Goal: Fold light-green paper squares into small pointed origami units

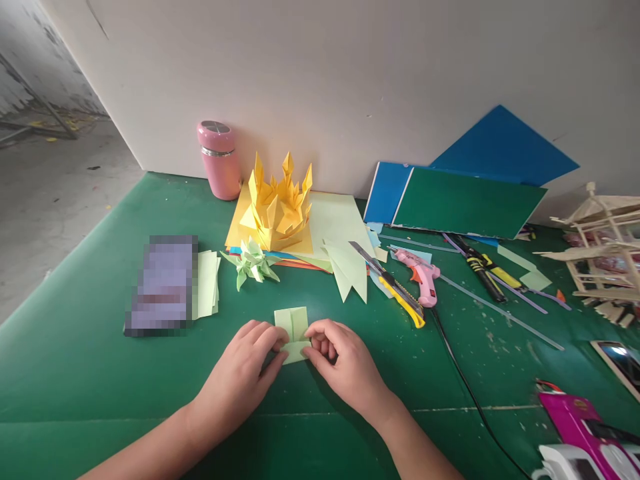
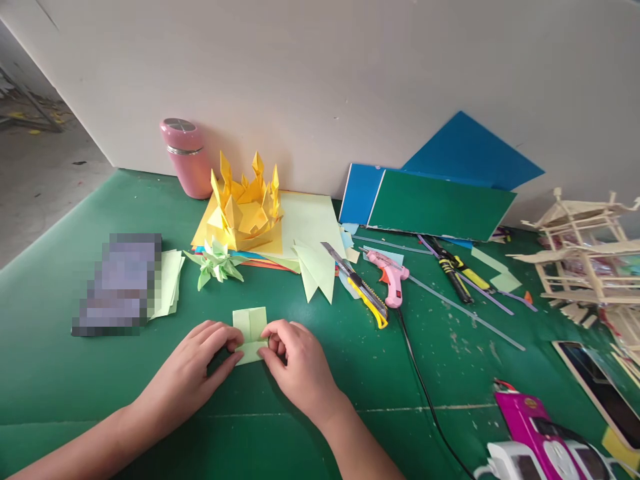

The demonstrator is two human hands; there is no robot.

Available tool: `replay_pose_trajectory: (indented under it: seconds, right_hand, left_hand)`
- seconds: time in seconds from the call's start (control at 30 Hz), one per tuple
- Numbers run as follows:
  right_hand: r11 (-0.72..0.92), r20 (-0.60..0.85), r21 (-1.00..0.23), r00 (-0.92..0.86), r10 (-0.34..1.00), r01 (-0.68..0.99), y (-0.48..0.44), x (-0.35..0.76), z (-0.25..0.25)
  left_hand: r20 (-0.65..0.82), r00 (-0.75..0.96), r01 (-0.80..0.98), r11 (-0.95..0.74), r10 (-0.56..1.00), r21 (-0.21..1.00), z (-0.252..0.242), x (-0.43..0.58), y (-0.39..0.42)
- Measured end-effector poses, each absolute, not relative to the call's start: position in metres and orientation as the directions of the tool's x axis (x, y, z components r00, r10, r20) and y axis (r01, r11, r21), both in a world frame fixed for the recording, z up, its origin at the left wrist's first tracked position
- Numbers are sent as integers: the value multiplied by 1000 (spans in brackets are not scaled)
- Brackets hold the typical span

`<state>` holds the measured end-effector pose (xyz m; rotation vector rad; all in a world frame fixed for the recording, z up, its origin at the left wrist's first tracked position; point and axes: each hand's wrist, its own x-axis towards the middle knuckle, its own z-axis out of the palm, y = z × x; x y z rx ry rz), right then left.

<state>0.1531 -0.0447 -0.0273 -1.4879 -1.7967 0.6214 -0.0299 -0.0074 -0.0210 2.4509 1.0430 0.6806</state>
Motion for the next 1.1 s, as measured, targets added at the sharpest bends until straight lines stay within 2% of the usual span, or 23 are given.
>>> replay_pose_trajectory:
  seconds: [0.27, 0.5, 1.1]
  right_hand:
    - [167, 184, -742, -43, 982, 650, -46, 151, -28]
    - [190, 196, -692, -72, 978, 696, -46, 150, -25]
    - [208, 230, -684, -64, 971, 699, -45, 151, -30]
  left_hand:
    - [242, 621, 556, -637, 745, 534, -19, -29, -9]
    - [250, 634, 550, -653, 732, 520, -19, -29, -9]
    - [286, 659, 520, -697, 695, 494, -18, -39, -7]
